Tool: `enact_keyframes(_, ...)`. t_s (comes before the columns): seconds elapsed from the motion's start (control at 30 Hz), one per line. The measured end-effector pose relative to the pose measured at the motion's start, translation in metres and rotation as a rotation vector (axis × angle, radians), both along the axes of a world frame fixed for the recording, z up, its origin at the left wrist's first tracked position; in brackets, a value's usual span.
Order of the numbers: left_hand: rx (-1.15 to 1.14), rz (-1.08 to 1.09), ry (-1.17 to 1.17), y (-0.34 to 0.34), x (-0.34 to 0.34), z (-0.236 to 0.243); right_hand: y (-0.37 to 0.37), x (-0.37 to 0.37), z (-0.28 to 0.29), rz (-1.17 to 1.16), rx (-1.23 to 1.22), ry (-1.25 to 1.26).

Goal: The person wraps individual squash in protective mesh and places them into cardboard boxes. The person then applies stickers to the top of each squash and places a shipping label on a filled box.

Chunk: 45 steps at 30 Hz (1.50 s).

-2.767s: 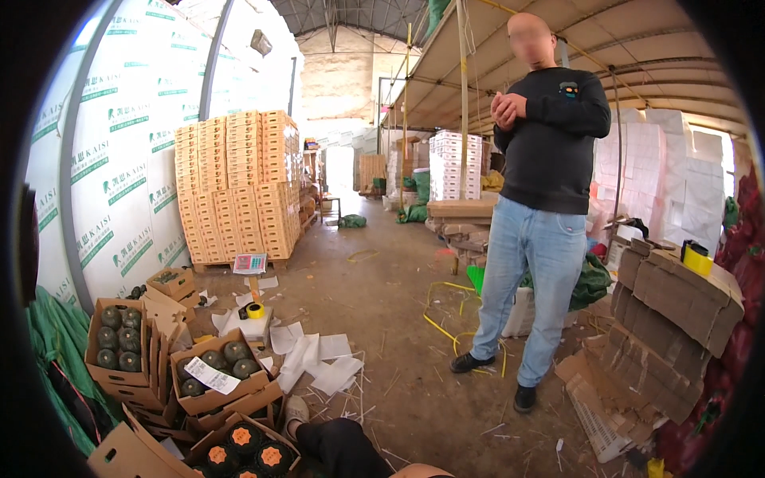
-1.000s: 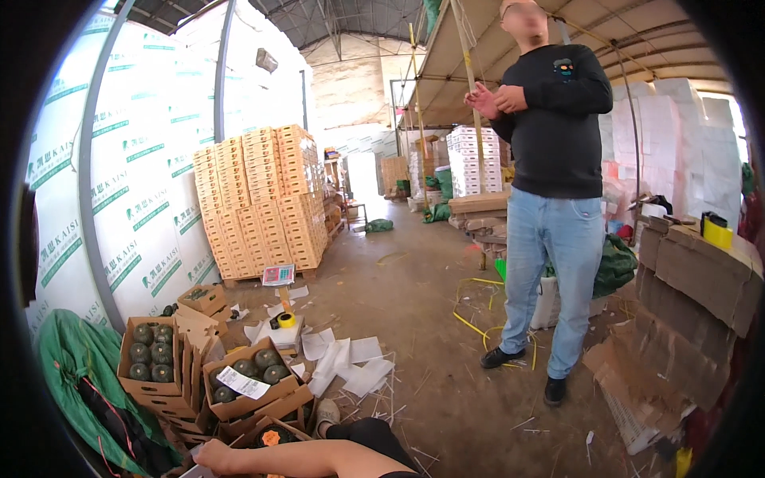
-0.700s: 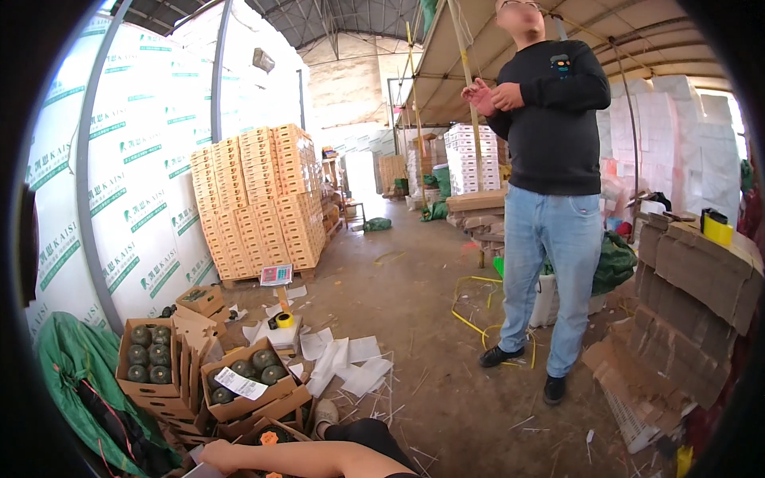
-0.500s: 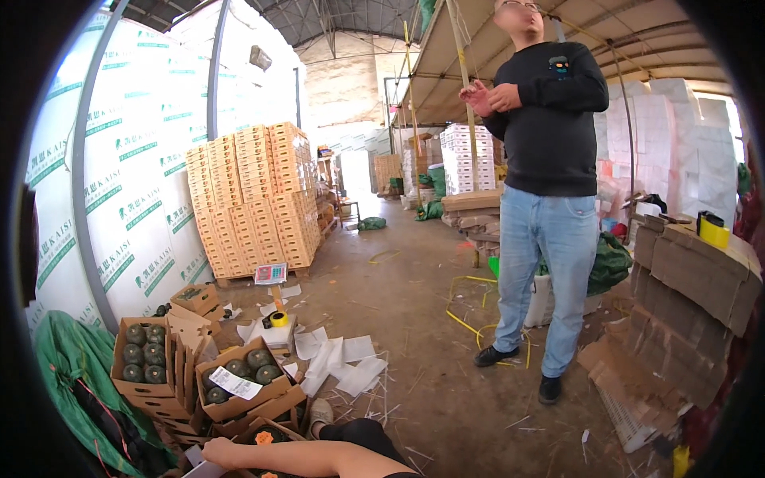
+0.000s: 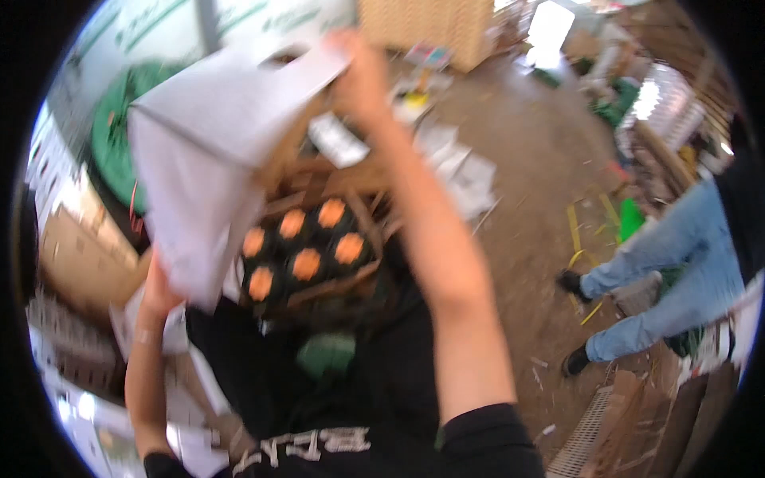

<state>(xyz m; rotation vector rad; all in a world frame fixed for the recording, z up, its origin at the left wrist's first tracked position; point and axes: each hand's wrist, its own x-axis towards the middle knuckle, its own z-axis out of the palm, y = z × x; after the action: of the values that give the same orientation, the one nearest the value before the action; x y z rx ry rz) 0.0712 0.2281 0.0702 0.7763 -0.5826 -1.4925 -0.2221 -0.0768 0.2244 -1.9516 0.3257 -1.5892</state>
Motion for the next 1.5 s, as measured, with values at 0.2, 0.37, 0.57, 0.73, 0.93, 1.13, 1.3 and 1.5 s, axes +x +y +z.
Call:
enact_keyframes(0.2,0.074,0.283,-0.181,-0.032,-0.031,-0.003,-0.002,-0.035,-0.029,0.517,0.492,0.171)
enact_keyframes(0.37,0.082,0.433,-0.516,-0.049,-0.054,-0.002,-0.003,-0.087,-0.113,0.264,0.865,0.085)
enact_keyframes(0.57,0.075,0.601,-0.667,-0.062,-0.088,-0.014,0.006,-0.117,-0.231,0.416,1.166,0.052)
enact_keyframes(0.73,0.271,0.707,-0.521,-0.055,-0.085,-0.037,-0.020,-0.125,-0.283,0.560,1.459,0.011)
enact_keyframes(0.93,0.786,0.631,-0.755,-0.035,-0.029,-0.131,-0.024,-0.066,-0.315,0.500,1.192,0.063)
enact_keyframes(1.13,0.544,0.457,-0.331,-0.042,-0.036,-0.154,-0.002,-0.052,-0.308,0.479,1.233,0.080)
enact_keyframes(1.3,0.409,0.389,-0.132,-0.034,-0.044,-0.131,0.031,-0.062,-0.306,0.404,1.214,0.076)
enact_keyframes(1.5,0.386,0.178,-0.085,-0.009,-0.031,-0.136,0.041,-0.058,-0.280,0.420,1.178,0.163)
